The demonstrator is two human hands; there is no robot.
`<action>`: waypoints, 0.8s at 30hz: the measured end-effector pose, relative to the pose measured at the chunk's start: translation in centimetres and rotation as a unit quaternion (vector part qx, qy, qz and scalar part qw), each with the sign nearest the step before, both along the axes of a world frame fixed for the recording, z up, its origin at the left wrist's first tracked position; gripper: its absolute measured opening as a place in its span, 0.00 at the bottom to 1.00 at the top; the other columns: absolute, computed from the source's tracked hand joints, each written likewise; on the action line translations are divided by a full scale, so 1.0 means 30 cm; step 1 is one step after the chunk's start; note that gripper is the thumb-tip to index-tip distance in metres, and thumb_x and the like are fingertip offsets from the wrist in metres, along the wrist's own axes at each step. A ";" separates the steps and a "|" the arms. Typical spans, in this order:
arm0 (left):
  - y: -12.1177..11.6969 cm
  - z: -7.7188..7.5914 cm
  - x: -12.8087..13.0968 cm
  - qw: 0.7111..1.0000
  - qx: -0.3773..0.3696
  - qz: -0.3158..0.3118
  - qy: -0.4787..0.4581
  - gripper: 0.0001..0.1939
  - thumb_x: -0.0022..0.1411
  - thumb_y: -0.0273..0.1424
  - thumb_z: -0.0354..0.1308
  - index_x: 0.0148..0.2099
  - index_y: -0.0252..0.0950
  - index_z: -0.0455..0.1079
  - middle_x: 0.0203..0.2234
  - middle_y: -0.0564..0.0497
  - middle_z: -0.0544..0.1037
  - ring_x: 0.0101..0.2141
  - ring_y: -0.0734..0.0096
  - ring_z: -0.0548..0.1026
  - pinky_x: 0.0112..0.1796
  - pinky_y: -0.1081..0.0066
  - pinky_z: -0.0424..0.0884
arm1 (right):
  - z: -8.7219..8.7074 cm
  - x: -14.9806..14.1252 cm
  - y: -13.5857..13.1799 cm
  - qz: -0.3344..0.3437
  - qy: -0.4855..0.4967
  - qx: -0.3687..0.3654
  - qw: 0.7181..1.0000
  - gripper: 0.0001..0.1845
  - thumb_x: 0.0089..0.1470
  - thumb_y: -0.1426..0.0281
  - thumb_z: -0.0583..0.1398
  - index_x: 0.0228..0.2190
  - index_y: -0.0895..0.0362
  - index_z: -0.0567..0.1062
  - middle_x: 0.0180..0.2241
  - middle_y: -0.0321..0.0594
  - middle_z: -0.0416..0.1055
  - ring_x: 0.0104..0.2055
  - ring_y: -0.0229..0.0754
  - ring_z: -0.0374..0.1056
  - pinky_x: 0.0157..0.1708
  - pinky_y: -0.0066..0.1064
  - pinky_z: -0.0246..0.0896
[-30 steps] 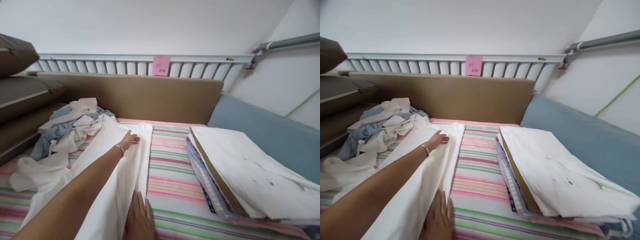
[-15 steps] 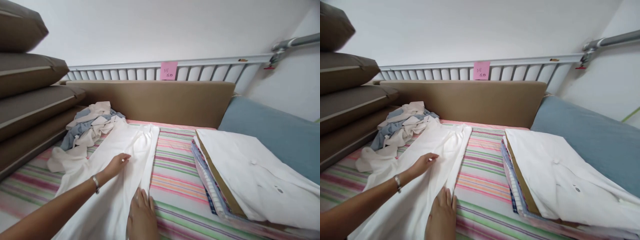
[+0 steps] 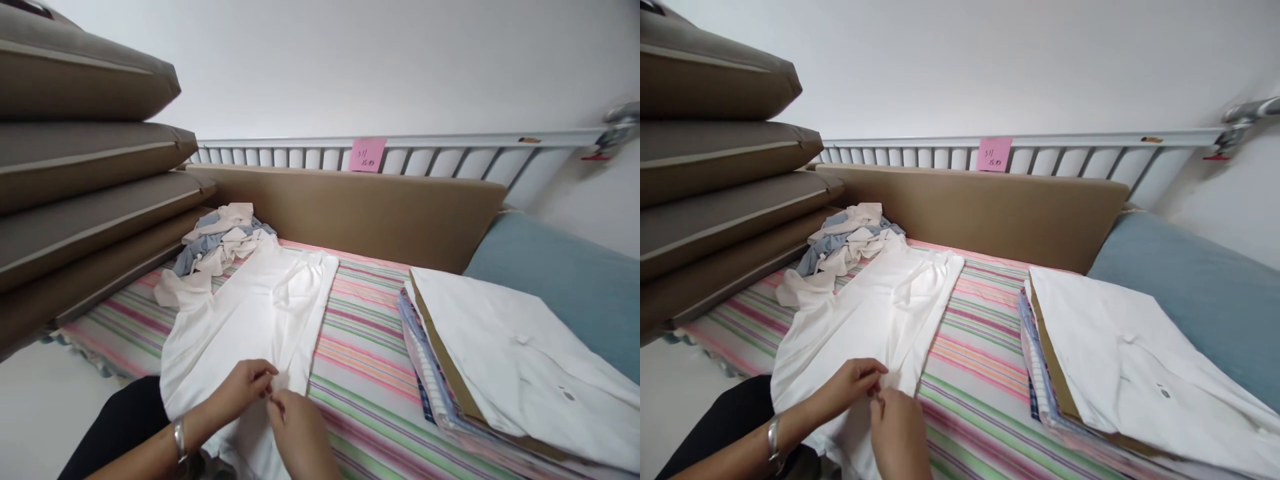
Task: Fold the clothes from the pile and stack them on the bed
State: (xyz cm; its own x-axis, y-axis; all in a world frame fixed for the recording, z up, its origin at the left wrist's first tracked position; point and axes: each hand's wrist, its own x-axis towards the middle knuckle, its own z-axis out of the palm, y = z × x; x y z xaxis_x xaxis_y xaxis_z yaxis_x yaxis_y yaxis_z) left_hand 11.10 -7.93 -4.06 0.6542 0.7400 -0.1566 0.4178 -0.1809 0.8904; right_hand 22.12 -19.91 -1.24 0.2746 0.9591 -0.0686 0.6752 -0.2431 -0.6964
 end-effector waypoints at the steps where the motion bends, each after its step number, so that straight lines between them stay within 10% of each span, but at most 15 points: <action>1: 0.037 0.009 0.004 1.000 -0.003 0.023 -0.017 0.13 0.54 0.34 0.53 0.38 0.36 0.74 0.23 0.51 0.77 0.24 0.70 0.73 0.29 0.71 0.68 | -0.002 0.008 0.008 -0.025 0.020 0.006 0.999 0.16 0.55 0.70 0.49 0.36 0.55 0.76 0.33 0.43 0.76 0.38 0.45 0.72 0.44 0.37 0.61; 7: 0.368 0.112 0.094 0.980 -0.031 0.188 -0.051 0.17 0.53 0.32 0.56 0.46 0.33 0.68 0.30 0.50 0.74 0.21 0.75 0.72 0.24 0.74 0.66 | -0.120 0.026 0.117 -0.133 0.177 0.059 0.973 0.18 0.51 0.68 0.53 0.44 0.55 0.72 0.34 0.40 0.74 0.27 0.38 0.70 0.30 0.27 0.63; 12: 0.586 0.101 0.239 0.973 -0.087 0.210 -0.029 0.15 0.55 0.33 0.57 0.45 0.33 0.65 0.24 0.54 0.71 0.15 0.78 0.66 0.21 0.74 0.64 | -0.207 0.019 0.187 -0.167 0.279 0.057 0.944 0.19 0.49 0.70 0.52 0.43 0.56 0.73 0.29 0.35 0.67 0.15 0.32 0.60 0.18 0.26 0.58; 24: 0.739 0.079 0.346 0.974 -0.189 0.123 -0.015 0.16 0.52 0.36 0.63 0.23 0.35 0.60 0.10 0.60 0.58 0.13 0.81 0.55 0.17 0.77 0.51 | -0.284 0.031 0.183 -0.197 0.314 0.068 0.926 0.21 0.48 0.58 0.53 0.40 0.55 0.75 0.25 0.35 0.62 0.15 0.33 0.58 0.13 0.26 0.54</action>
State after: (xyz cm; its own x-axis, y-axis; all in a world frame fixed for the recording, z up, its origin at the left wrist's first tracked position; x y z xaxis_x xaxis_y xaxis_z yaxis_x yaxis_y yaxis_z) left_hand 21.47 14.25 -1.68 0.4736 0.7675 -0.4321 0.3799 0.2646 0.8864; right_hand 23.07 -14.42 -9.77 0.5515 0.8047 -0.2196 0.0039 -0.2657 -0.9640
